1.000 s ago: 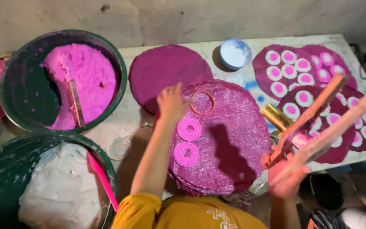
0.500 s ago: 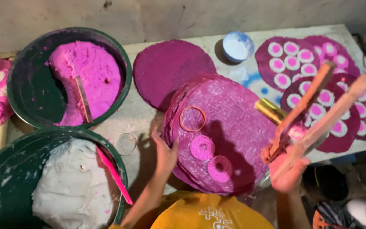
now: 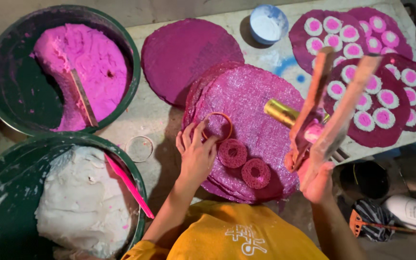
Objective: The person prepares sweets by hand using a custom wooden mold tool and two different pastes. The person uses a spatula to spread pink paste into the mold, places the mold onto large purple discs, and then applies small white discs onto the shaped pink centers.
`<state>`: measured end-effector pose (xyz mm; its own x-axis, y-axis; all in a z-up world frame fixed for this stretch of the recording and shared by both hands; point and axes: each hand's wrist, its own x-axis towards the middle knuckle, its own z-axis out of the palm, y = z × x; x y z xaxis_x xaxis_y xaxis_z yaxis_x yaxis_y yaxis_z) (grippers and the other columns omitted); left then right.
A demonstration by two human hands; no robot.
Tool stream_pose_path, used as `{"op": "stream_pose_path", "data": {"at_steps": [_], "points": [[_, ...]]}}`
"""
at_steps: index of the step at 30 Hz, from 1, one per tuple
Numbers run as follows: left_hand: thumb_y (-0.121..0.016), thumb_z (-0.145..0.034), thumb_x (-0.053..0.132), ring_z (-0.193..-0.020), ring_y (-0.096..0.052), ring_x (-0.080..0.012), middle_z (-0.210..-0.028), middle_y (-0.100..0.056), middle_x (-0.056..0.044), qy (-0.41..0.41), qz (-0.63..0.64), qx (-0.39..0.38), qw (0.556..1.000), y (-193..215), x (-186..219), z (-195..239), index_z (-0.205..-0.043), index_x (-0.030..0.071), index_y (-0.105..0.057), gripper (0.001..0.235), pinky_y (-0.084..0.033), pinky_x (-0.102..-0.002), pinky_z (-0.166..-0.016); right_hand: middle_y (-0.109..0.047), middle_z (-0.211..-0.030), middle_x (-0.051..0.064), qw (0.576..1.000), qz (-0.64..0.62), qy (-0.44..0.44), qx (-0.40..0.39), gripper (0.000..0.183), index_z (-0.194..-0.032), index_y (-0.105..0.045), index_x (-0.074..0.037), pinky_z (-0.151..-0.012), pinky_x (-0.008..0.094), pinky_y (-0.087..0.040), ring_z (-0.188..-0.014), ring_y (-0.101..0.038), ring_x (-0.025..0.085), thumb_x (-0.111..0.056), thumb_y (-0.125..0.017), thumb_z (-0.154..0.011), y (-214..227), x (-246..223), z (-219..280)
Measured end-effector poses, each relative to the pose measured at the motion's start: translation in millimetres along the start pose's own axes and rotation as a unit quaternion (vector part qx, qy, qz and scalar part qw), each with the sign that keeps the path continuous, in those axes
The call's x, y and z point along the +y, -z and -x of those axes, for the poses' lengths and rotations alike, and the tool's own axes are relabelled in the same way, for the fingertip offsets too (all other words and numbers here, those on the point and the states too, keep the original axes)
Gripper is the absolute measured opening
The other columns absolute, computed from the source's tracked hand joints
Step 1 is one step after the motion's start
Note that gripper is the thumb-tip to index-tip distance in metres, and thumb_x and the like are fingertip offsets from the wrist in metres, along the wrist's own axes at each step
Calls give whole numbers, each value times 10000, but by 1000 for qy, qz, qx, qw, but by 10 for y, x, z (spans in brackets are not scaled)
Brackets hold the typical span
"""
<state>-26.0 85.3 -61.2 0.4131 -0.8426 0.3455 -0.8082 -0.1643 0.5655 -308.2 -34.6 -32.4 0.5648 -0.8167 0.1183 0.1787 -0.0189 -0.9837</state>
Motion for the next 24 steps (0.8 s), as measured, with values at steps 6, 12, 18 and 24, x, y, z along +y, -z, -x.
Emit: {"op": "stream_pose_path", "data": {"at_steps": [6, 12, 18, 24], "points": [[-651, -947, 469, -1429, -422, -321, -1505, -485, -127, 65, 650, -18, 757, 168, -33, -597, -1482, 28, -442, 724, -277, -489, -1217, -546, -839, 34, 948, 94, -191, -237, 866, -1487, -469, -162, -644, 302, -399, -730, -481, 157, -800, -246, -945, 51, -194, -420], [-476, -941, 733, -1016, -535, -209, -988, -536, -25, 3, 944, -49, 327, 201, 9, -1083, -1148, 86, -560, 684, -423, -378, -1040, -613, -788, 59, 817, 129, -434, -358, 719, -1054, -605, -43, -638, 341, -491, -707, -579, 175, -681, -287, -959, -243, -478, -1157], [-460, -1035, 612, -779, -445, -151, -801, -416, 29, 27, 944, 67, 321, 73, -325, -1195, -917, 158, -455, 469, -423, -351, -836, -575, -646, 40, 811, 377, -332, -299, 719, -805, -626, -32, -570, 350, -483, -589, -559, 172, -646, -301, -989, -609, -524, -1519], [-457, -1016, 615, -700, -409, -132, -739, -383, 51, 13, 943, 83, 323, -28, -573, -1111, -865, 170, -445, 470, -443, -387, -811, -519, -622, 17, 799, 423, -279, -323, 701, -849, -635, -77, -571, 351, -482, -576, -526, 156, -675, -290, -968, -873, -516, -1454]]}}
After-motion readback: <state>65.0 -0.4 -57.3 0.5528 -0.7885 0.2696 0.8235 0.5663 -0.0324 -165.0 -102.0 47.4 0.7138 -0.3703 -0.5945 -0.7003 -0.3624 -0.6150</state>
